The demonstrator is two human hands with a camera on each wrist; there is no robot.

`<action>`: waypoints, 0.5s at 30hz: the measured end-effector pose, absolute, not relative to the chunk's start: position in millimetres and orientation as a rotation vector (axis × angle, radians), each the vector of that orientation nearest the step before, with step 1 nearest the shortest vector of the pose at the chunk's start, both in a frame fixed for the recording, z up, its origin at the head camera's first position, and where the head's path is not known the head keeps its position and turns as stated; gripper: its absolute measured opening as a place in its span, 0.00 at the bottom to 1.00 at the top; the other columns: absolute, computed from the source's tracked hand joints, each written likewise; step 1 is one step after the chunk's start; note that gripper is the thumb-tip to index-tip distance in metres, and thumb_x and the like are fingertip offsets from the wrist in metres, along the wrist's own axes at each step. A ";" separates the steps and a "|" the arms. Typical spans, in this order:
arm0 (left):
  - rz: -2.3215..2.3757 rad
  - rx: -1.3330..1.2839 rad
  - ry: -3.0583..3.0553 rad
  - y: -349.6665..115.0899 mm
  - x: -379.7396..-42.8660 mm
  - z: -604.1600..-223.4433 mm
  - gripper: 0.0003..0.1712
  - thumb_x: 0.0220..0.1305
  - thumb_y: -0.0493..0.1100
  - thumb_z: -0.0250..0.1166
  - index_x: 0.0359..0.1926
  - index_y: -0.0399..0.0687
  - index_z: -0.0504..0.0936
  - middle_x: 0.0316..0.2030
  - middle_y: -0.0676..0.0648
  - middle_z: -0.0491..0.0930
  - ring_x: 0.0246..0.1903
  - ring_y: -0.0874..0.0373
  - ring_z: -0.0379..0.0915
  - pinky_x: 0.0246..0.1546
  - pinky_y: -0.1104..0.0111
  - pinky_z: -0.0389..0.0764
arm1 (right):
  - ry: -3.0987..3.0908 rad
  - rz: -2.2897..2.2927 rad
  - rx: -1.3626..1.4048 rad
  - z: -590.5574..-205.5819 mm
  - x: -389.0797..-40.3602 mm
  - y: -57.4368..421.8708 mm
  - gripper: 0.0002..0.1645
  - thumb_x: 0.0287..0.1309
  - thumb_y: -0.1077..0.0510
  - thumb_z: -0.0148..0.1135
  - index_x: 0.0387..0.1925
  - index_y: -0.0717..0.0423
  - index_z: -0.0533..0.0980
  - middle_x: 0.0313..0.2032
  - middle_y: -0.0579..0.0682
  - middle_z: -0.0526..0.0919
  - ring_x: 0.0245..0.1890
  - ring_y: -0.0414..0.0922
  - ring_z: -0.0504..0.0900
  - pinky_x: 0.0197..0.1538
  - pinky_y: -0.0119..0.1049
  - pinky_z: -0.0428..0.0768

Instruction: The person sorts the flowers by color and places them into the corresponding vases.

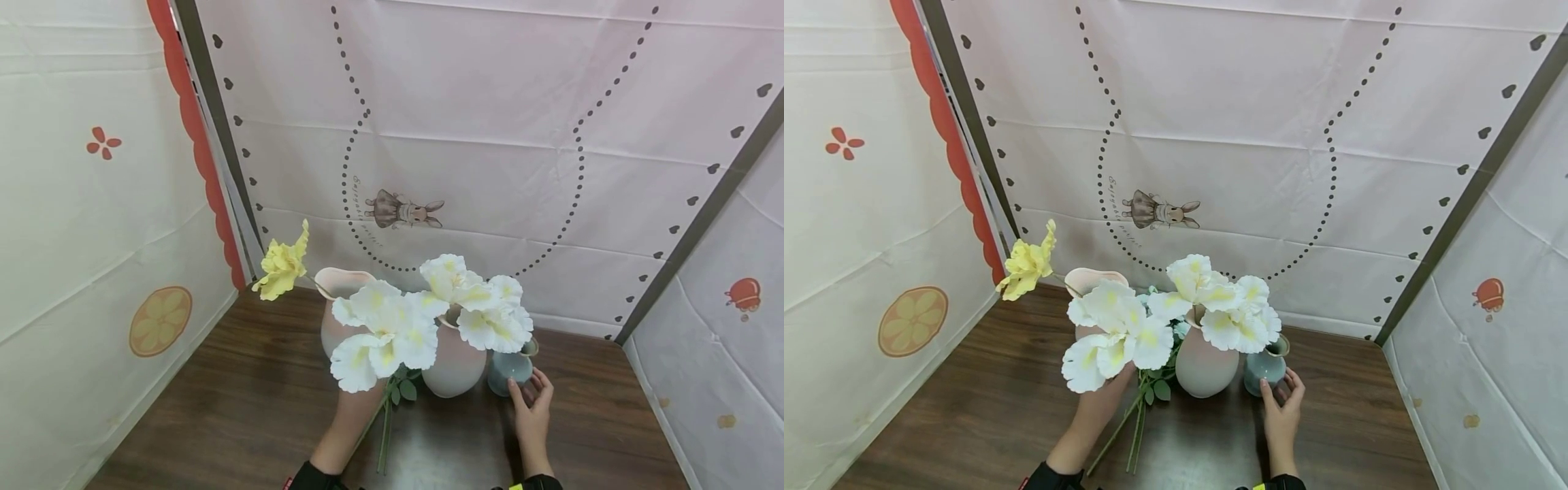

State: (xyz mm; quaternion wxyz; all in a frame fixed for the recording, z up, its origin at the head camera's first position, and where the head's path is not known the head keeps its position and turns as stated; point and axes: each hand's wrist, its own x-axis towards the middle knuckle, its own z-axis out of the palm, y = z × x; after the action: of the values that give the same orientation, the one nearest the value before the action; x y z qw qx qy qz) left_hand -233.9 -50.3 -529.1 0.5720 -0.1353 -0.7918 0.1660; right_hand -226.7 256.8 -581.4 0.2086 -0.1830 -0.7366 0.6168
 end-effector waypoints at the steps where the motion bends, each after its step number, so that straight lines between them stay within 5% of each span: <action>1: 0.489 -0.289 -1.821 -47.9 -223.7 -508.1 0.17 0.78 0.34 0.39 0.53 0.41 0.75 0.54 0.42 0.76 0.57 0.54 0.71 0.64 0.68 0.70 | -2.051 1.716 -0.510 -581.3 -226.7 256.8 0.40 0.69 0.48 0.59 0.73 0.55 0.52 0.71 0.67 0.61 0.66 0.68 0.67 0.68 0.63 0.65; 7: 0.514 -0.269 -1.809 -40.8 -206.2 -467.5 0.18 0.79 0.33 0.38 0.48 0.43 0.76 0.50 0.43 0.76 0.50 0.56 0.71 0.52 0.70 0.73 | -2.058 1.731 -0.526 -580.0 -225.6 257.1 0.41 0.69 0.47 0.59 0.73 0.54 0.52 0.71 0.67 0.60 0.67 0.68 0.66 0.68 0.64 0.65; 15: 0.255 -0.317 -1.892 -36.7 -206.0 -463.3 0.20 0.81 0.39 0.33 0.52 0.38 0.73 0.51 0.41 0.74 0.52 0.56 0.70 0.57 0.69 0.68 | -2.056 1.718 -0.469 -579.7 -222.4 255.4 0.39 0.70 0.49 0.58 0.73 0.56 0.52 0.71 0.66 0.60 0.67 0.66 0.66 0.68 0.61 0.66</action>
State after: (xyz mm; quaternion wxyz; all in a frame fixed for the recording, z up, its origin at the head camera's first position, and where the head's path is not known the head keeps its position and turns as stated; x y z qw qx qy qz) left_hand -206.0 -36.7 -463.3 0.5671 -0.1349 -0.8053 0.1083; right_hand -222.4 255.4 -579.7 0.2093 -0.1686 -0.7392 0.6175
